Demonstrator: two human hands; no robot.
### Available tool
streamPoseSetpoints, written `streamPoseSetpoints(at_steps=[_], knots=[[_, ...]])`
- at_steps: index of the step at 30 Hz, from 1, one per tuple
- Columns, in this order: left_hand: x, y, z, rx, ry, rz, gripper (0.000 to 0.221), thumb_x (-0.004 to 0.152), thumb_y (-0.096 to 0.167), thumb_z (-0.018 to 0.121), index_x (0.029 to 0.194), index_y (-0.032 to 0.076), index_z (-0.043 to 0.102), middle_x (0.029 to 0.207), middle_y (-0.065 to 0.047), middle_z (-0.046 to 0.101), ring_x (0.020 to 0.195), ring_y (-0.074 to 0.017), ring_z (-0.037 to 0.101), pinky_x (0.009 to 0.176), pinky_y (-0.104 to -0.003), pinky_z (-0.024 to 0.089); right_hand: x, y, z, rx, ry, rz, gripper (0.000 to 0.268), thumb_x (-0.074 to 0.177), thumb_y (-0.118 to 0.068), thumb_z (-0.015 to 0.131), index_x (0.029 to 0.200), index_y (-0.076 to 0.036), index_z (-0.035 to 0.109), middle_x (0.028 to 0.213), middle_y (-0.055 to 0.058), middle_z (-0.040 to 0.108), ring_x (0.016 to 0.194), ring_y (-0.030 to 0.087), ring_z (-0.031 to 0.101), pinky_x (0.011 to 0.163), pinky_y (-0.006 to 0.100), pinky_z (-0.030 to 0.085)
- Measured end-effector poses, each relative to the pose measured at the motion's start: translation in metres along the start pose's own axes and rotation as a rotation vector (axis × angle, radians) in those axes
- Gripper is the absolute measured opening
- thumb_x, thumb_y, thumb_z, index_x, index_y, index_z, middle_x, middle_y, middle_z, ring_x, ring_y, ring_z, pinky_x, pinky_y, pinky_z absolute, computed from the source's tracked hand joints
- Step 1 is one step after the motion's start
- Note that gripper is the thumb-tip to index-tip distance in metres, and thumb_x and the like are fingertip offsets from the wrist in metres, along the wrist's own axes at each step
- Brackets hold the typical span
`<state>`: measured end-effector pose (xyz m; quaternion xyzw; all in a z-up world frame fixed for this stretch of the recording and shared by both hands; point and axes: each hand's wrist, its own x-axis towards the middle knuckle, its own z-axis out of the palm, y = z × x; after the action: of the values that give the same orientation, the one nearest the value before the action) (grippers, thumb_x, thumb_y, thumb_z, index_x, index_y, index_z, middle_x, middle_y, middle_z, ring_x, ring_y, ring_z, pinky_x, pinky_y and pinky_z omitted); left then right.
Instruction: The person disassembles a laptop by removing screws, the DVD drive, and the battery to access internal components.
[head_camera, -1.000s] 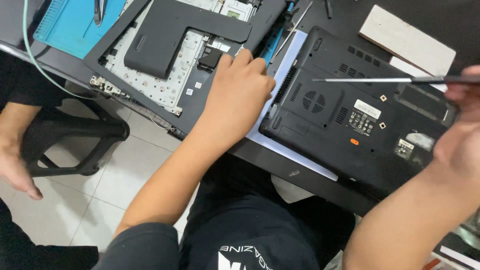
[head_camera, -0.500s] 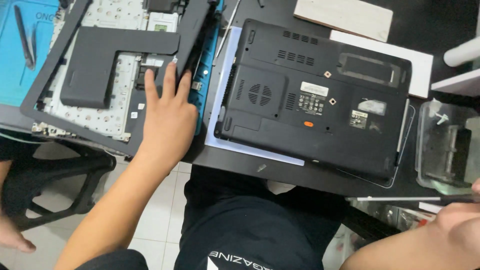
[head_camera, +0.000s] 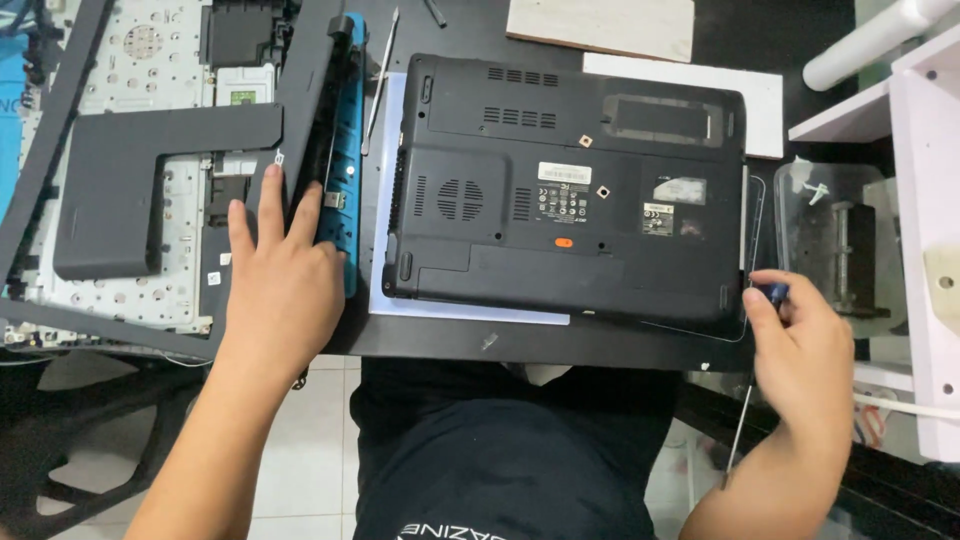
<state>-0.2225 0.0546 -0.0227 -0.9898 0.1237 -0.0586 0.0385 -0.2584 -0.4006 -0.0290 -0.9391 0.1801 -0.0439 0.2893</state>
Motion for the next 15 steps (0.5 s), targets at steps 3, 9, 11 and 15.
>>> streamPoseSetpoints(at_steps=[3,9,11,15], knots=[[-0.001,0.001,-0.001,-0.003,-0.037,-0.008,0.027,0.09,0.022,0.065,0.078,0.002,0.078,0.152,-0.019,0.053,0.152,-0.0447,0.029,0.118,-0.066,0.023,0.008,-0.002,-0.003,0.003,0.084,-0.018,0.025,0.103,-0.018,0.07,0.124,-0.005,0.071,0.076,0.012,0.063,0.067,0.017,0.056,0.064,0.034,0.045],[0.0,0.003,-0.005,-0.026,-0.059,-0.01,0.035,0.091,0.033,0.066,0.082,0.001,0.078,0.154,-0.019,0.051,0.153,-0.0444,0.026,0.117,-0.066,0.023,0.074,-0.004,-0.001,-0.057,0.222,-0.238,0.02,0.106,-0.018,0.07,0.119,-0.002,0.072,0.088,0.018,0.067,0.081,0.031,0.063,0.074,0.042,0.049],[0.0,0.003,-0.006,-0.023,-0.058,0.0,0.041,0.09,0.039,0.067,0.082,0.0,0.078,0.154,-0.019,0.051,0.153,-0.0448,0.025,0.116,-0.067,0.024,0.096,-0.011,0.005,-0.179,0.21,-0.296,0.021,0.107,-0.021,0.071,0.117,-0.003,0.073,0.091,0.023,0.07,0.087,0.042,0.068,0.079,0.048,0.052],[-0.002,-0.001,-0.004,-0.009,-0.1,-0.023,0.046,0.089,0.047,0.066,0.088,0.002,0.078,0.155,-0.014,0.05,0.155,-0.0422,0.024,0.116,-0.068,0.024,0.124,-0.025,0.022,-0.304,0.149,-0.187,0.028,0.102,-0.03,0.067,0.115,-0.006,0.073,0.097,0.027,0.071,0.094,0.049,0.066,0.082,0.056,0.05]])
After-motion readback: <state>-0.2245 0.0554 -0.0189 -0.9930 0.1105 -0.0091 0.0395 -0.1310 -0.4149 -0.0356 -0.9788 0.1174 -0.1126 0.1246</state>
